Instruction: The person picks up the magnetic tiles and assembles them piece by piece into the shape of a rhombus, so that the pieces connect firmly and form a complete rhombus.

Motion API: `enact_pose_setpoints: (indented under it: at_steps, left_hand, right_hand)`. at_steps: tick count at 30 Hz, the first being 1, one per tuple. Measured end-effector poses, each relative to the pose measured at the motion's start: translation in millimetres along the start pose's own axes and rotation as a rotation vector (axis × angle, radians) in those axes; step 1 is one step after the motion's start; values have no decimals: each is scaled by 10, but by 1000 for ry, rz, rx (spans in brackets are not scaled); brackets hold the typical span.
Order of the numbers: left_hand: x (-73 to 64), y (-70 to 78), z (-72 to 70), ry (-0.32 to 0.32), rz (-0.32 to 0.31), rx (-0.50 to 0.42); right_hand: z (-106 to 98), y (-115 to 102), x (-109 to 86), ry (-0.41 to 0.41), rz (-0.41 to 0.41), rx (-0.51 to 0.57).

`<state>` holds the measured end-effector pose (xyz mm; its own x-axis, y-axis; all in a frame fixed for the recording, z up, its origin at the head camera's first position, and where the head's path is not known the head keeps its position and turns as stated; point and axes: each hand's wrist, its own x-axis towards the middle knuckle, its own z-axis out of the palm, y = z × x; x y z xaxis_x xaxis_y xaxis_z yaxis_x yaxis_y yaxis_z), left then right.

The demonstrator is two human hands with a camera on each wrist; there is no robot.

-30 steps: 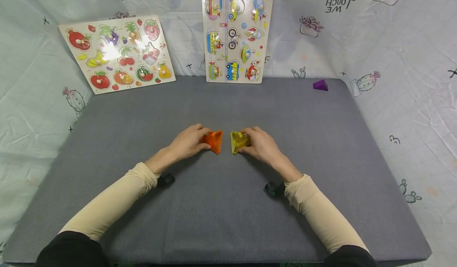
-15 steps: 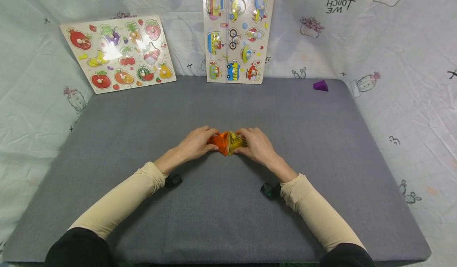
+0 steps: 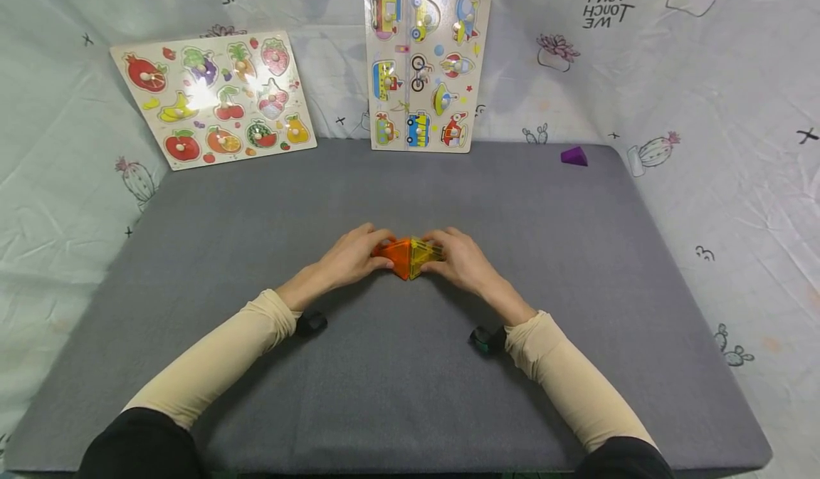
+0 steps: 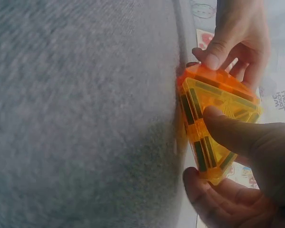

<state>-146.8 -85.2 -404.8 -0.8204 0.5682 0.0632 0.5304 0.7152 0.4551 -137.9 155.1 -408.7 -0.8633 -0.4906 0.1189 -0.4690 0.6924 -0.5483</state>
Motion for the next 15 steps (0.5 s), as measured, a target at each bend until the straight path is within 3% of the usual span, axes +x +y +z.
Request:
enact_pose_setpoints:
  at_steps: [15]
  left_hand:
    - [31,20,-28,-12,-5,-20]
  right_hand:
    - [-1,-6,11,24,-18,-1]
